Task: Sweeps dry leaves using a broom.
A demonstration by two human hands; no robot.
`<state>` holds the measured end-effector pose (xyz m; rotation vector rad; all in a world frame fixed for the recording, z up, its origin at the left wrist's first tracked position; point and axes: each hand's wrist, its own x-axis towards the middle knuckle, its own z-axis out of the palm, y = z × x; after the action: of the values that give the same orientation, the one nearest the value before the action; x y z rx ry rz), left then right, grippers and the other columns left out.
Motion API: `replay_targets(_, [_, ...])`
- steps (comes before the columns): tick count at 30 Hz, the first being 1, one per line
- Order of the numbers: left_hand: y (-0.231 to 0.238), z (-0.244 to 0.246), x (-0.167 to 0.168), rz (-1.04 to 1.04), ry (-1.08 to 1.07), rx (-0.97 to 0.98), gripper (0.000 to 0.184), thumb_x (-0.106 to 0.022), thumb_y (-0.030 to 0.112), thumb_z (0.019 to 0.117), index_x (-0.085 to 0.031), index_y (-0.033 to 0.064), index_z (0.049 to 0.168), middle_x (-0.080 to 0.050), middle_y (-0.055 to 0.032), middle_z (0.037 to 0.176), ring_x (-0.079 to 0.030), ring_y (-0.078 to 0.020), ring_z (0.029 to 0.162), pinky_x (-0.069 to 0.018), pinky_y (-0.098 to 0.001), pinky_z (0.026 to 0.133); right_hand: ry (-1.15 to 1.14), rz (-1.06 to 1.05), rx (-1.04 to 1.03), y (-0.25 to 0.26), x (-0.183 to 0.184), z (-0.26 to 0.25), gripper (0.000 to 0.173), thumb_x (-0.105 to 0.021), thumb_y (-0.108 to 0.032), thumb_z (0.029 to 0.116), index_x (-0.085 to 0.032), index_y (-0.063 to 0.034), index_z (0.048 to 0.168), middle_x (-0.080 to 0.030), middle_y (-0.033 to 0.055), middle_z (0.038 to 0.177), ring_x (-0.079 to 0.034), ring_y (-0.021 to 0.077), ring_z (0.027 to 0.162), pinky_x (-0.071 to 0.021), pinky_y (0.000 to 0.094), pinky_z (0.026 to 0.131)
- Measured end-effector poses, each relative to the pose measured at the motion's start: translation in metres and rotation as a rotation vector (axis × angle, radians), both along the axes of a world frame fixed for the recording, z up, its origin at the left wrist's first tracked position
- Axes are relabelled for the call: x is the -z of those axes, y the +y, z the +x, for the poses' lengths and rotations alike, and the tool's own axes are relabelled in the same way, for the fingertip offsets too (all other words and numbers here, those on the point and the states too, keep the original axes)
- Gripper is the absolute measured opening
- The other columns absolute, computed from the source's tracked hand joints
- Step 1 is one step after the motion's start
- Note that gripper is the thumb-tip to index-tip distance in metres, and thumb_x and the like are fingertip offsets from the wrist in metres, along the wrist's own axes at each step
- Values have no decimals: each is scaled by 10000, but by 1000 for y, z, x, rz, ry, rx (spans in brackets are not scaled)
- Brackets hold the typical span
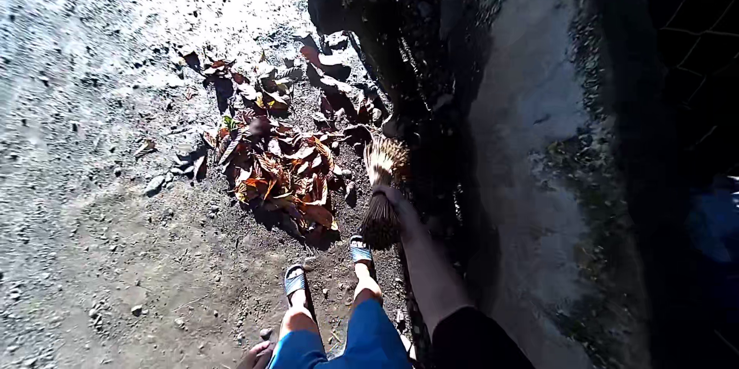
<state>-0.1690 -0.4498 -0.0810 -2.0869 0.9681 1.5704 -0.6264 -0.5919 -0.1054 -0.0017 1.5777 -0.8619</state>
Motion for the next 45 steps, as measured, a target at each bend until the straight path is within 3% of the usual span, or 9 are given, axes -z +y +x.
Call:
replay_targets(4, [17, -7, -19, 0, 0, -52, 437, -495, 206, 1091, -478, -30, 1458, -597, -302, 1354, -619, -416, 1197, -485, -569, 981, -98, -89, -68, -9, 15, 22, 710, -588, -111, 999, -206, -93, 1597, -617, 177, 1092, -642, 219, 822, -568, 385, 736])
replay_targets(7, [37, 6, -22, -12, -20, -158, 447, -480, 221, 1099, -465, -19, 1475, -570, -310, 1385, -595, -446, 1227, -472, -600, 1001, -237, -40, -293, 53, -8, 45, 942, -579, -45, 934, 43, -194, 1626, -587, 132, 1001, -622, 194, 696, -562, 379, 633])
replay_targets(12, [82, 17, -17, 29, -61, -294, 457, -494, 248, 1096, -478, 1, 1480, -575, -287, 1401, -594, -440, 1247, -469, -604, 1015, -582, 220, -814, 130, -42, 80, 769, -551, -46, 956, -129, -181, 1585, -597, 69, 879, -629, 162, 645, -568, 354, 606])
replay_targets(17, [96, 6, -14, 42, 0, -311, 469, -519, 271, 1088, -490, 18, 1481, -596, -259, 1396, -602, -417, 1258, -461, -585, 1053, -428, 413, -1192, 128, 27, 126, 341, -611, -147, 988, -520, -40, 1299, -643, 89, 924, -645, 170, 765, -568, 371, 718])
replay_targets(22, [124, 23, -22, -29, -42, -511, 454, -497, 251, 1095, -484, 19, 1485, -584, -283, 1389, -603, -423, 1234, -473, -591, 1005, 192, 261, -700, 31, 27, 92, 876, -726, -62, 907, -185, 10, 1592, -503, 303, 1425, -561, 373, 1259, -473, 500, 1046])
replay_targets(26, [157, 27, -20, 42, -69, -540, 456, -507, 245, 1095, -481, 4, 1481, -586, -284, 1390, -605, -425, 1236, -467, -585, 1022, 402, 119, -724, 4, 28, 102, 943, -726, -122, 924, -102, -45, 1626, -523, 298, 1426, -576, 382, 1276, -476, 515, 1059])
replay_targets(30, [180, 29, -14, 91, -41, -531, 463, -519, 259, 1091, -487, 14, 1482, -606, -273, 1365, -613, -400, 1209, -461, -567, 1011, 142, 61, -738, 57, 3, 140, 978, -690, -67, 930, -6, -94, 1629, -476, 273, 1451, -624, 326, 1165, -553, 477, 938])
replay_targets(37, [174, 35, -7, 63, -20, -515, 436, -517, 252, 1090, -512, 19, 1459, -609, -266, 1356, -625, -396, 1205, -476, -557, 1034, -386, 322, -1080, 92, 2, 187, 444, -569, -115, 1014, -418, -58, 1427, -635, 103, 894, -635, 178, 667, -568, 355, 624])
replay_targets(45, [196, 31, -33, 35, -95, -673, 441, -515, 219, 1087, -495, -7, 1465, -599, -283, 1369, -610, -430, 1226, -476, -585, 1015, 470, 38, -752, -92, 85, 152, 785, -770, -128, 901, -333, -19, 1544, -552, 306, 1380, -570, 412, 1262, -462, 551, 1059])
